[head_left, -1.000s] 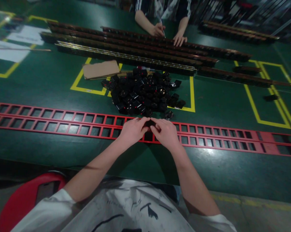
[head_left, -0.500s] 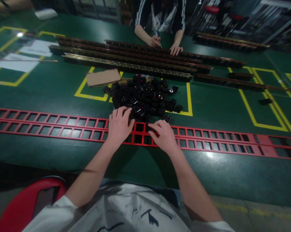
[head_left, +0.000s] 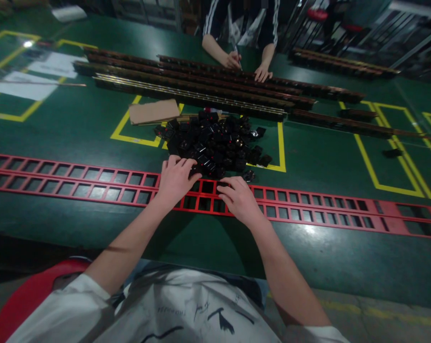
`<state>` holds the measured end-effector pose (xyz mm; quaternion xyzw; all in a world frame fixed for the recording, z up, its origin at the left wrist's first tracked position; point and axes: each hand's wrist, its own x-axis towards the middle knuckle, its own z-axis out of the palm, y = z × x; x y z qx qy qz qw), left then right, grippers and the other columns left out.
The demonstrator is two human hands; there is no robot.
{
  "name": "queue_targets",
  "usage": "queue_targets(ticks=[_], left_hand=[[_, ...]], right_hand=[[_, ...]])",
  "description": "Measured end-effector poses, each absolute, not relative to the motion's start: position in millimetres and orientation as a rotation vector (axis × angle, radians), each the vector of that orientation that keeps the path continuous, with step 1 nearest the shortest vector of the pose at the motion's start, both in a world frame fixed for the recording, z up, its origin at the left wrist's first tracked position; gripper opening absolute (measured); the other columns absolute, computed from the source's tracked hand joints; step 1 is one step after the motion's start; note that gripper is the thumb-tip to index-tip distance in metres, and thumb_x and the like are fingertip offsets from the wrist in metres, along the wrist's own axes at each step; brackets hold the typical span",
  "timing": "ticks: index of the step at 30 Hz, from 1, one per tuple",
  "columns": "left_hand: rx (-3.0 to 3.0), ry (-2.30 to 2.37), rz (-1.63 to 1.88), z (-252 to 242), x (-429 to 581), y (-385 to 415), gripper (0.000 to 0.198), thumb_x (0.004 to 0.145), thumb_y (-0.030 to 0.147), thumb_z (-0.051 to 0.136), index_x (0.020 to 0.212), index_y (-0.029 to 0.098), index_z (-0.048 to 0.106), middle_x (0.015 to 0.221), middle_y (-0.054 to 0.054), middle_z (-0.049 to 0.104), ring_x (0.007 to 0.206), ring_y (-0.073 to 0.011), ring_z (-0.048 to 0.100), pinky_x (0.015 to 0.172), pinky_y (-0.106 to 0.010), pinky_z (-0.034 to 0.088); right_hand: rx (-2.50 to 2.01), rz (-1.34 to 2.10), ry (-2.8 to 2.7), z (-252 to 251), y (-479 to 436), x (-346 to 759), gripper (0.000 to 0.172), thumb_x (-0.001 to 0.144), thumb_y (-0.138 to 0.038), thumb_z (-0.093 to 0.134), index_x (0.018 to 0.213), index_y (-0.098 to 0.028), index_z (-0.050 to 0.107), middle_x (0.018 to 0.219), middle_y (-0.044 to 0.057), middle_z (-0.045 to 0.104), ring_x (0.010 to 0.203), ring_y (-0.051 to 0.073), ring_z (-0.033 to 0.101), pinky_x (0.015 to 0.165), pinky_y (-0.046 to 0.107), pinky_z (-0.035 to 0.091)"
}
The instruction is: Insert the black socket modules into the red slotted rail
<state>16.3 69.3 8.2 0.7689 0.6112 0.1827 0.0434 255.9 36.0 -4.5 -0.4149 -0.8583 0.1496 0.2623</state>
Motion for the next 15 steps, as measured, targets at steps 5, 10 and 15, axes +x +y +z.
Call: queue_targets(ticks=[5,10,15], left_hand=[[2.350,1.848,0.579,4.4,20.0,65.9,0.028,0.094,0.032,0.065,0.121,0.023,0.065,0.111,-0.010,0.075,0.114,-0.0343,0.054,0.094,-0.051,0.044],[2.369,1.853,0.541,4.8,23.5,64.3,0.036,0.097,0.038,0.062,0.129,0.024,0.064,0.115,-0.011,0.073,0.114,-0.0355,0.054,0.094,-0.051,0.044],[2.322,1.905,0.578,1.7,25.5,69.7,0.031,0.093,0.045,0.067,0.115,0.023,0.071,0.106,-0.011,0.074,0.112,-0.0372,0.055,0.094,-0.053,0.045]], right_hand=[[-1.117,0.379,-2.307,-3.4,35.0,253.3,0.025,0.099,-0.017,0.055,0.111,-0.023,0.076,0.125,0.013,0.068,0.114,0.029,0.057,0.095,0.053,0.055],[-1.176,0.395,-2.295,-6.5,37.2,253.5,0.020,0.097,-0.021,0.062,0.107,-0.026,0.078,0.125,0.009,0.072,0.111,0.030,0.059,0.092,0.055,0.054],[-1.178,0.383,-2.262,-6.3,35.7,252.7,0.022,0.096,-0.021,0.062,0.112,-0.025,0.076,0.125,0.010,0.073,0.112,0.029,0.061,0.091,0.052,0.054]])
